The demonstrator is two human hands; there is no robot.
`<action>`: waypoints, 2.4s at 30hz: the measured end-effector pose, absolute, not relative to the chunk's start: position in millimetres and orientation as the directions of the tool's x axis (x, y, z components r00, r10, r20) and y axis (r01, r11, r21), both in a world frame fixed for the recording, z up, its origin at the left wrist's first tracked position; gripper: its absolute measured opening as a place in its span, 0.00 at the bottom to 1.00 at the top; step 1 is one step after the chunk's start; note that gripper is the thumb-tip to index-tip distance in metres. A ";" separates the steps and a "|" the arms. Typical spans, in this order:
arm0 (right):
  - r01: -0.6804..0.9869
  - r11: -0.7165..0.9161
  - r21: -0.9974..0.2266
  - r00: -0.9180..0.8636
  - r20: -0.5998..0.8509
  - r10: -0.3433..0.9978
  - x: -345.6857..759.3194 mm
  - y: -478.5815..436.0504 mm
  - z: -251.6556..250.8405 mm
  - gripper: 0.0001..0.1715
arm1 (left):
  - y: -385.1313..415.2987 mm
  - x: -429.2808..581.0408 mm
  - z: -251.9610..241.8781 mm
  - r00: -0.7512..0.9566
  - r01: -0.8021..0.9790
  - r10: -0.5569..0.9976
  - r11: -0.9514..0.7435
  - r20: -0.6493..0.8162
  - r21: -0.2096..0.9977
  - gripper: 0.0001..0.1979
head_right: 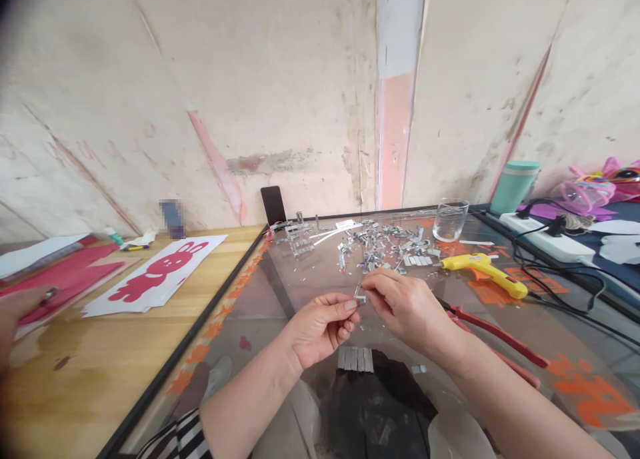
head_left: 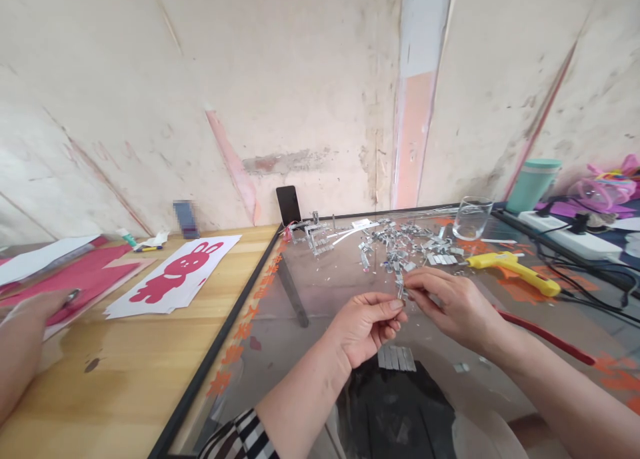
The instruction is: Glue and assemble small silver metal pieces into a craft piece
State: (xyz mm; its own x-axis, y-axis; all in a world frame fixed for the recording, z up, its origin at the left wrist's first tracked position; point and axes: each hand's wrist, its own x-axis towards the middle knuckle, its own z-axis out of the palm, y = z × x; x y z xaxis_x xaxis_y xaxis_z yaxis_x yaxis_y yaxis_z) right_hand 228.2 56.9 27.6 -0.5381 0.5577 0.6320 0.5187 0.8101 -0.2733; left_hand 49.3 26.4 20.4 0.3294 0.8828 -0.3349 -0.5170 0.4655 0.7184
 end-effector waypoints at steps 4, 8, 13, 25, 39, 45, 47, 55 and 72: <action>0.515 0.816 -0.264 -0.558 0.620 0.553 226.8 55.0 28.0 0.10 | 27.0 49.4 19.7 0.311 -0.512 0.893 0.446 -0.325 0.734 0.07; 0.533 0.816 -0.225 -0.591 0.591 0.549 226.4 54.9 27.7 0.11 | 27.2 49.1 19.4 0.265 -0.468 0.928 0.363 -0.264 0.805 0.12; 0.583 0.782 -0.220 -0.629 0.487 0.606 228.8 58.3 25.0 0.12 | 26.5 50.5 17.6 0.139 -0.282 0.981 0.170 -0.135 0.944 0.15; 0.523 0.485 -0.700 -0.504 0.204 0.839 226.7 59.7 30.5 0.07 | 28.0 53.5 9.3 0.077 -0.074 0.996 -0.036 0.041 0.997 0.08; 0.327 0.065 -0.943 -0.497 -0.113 0.861 227.0 60.0 38.8 0.14 | 31.2 49.2 10.9 0.100 -0.348 0.992 0.103 -0.072 0.932 0.13; 0.414 0.159 -0.897 -0.507 -0.082 0.858 228.5 58.9 42.4 0.18 | 39.3 42.4 8.1 0.117 -0.476 0.956 0.292 -0.270 0.829 0.11; 0.447 0.212 -0.869 -0.493 -0.042 0.869 226.3 57.1 42.5 0.17 | 40.3 42.2 7.4 0.121 -0.474 0.950 0.309 -0.287 0.824 0.10; 0.523 0.304 -0.796 -0.421 0.069 0.904 224.7 57.1 32.5 0.13 | 38.8 44.0 9.3 0.112 -0.448 0.951 0.308 -0.289 0.839 0.10; 0.567 0.338 -0.751 -0.410 0.098 0.907 223.3 55.0 34.5 0.12 | 37.9 45.3 6.9 0.214 -0.494 0.919 0.394 -0.330 0.775 0.09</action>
State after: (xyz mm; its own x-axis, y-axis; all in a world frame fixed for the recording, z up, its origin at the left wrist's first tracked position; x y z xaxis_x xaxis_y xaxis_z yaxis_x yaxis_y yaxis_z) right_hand 223.3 55.0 34.5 -0.4095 0.9070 0.0983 0.5674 0.3376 -0.7511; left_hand 45.3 37.9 6.9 0.2143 0.9193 -0.3302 -0.4938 0.3936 0.7754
